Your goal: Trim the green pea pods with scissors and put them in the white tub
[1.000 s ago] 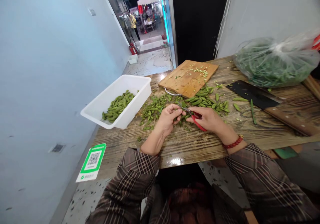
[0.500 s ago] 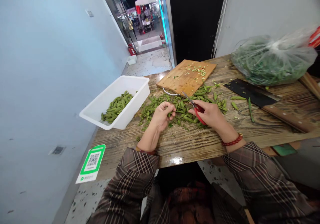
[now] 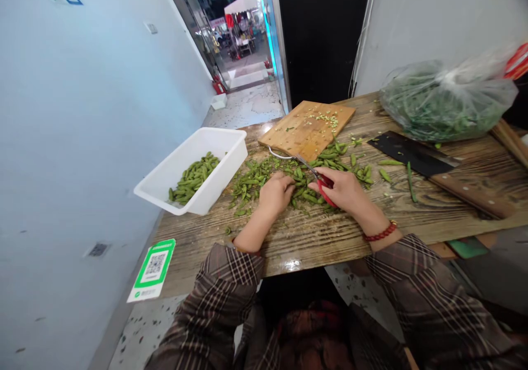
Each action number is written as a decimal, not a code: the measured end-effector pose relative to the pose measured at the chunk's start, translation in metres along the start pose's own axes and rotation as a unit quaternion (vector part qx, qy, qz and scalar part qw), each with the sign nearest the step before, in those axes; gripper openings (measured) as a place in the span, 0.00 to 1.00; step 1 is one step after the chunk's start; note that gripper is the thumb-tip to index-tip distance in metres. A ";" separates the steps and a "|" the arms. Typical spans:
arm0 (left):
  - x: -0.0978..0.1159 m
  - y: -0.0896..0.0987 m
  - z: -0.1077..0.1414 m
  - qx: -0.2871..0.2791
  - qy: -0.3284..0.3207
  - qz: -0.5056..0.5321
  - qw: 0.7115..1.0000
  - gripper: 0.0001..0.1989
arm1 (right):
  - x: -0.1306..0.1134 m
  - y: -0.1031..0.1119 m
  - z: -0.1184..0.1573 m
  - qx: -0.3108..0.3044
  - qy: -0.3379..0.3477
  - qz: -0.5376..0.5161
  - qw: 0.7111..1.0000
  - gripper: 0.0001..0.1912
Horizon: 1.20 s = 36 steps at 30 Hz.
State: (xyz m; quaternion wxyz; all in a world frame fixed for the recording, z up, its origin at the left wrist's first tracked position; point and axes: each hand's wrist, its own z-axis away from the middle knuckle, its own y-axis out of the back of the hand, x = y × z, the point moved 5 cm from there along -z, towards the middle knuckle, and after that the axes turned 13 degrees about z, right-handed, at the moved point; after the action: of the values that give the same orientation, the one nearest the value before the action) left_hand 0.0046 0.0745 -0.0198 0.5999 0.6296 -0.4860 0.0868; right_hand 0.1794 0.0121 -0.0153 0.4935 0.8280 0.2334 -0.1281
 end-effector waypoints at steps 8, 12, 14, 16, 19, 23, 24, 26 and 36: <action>-0.009 0.013 0.003 0.054 0.127 0.320 0.938 0.06 | -0.001 0.000 0.000 0.004 0.008 -0.005 1.000 0.20; -0.004 0.009 0.009 0.028 0.185 0.467 0.864 0.18 | -0.003 -0.002 0.001 -0.014 0.017 -0.017 1.000 0.22; -0.001 0.010 0.010 0.034 0.182 0.475 0.860 0.18 | -0.006 -0.004 0.002 -0.036 0.027 -0.021 0.999 0.24; 0.001 0.010 0.010 0.042 0.174 0.463 0.868 0.15 | -0.008 -0.005 0.002 -0.054 0.038 -0.022 0.998 0.24; 0.006 0.008 0.010 0.036 0.146 0.442 0.884 0.10 | -0.012 -0.006 0.002 -0.067 0.052 -0.027 0.996 0.22; 0.011 0.004 0.010 0.020 0.113 0.432 0.894 0.09 | -0.014 -0.007 0.003 -0.072 0.063 -0.039 0.995 0.21; 0.011 0.004 0.010 0.020 0.110 0.432 0.895 0.09 | -0.014 -0.007 0.003 -0.073 0.065 -0.042 0.994 0.22; 0.012 0.003 0.011 0.020 0.108 0.434 0.894 0.09 | -0.014 -0.008 0.003 -0.074 0.069 -0.047 0.994 0.22; 0.011 0.004 0.009 0.030 0.070 0.408 0.910 0.06 | -0.012 -0.008 0.004 -0.065 0.071 -0.023 0.995 0.19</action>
State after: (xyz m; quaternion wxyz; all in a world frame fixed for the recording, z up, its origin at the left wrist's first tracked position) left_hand 0.0030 0.0621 -0.0119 0.5254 0.3865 -0.6542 0.3829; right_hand 0.1646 0.0090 -0.0180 0.5257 0.7954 0.2946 -0.0646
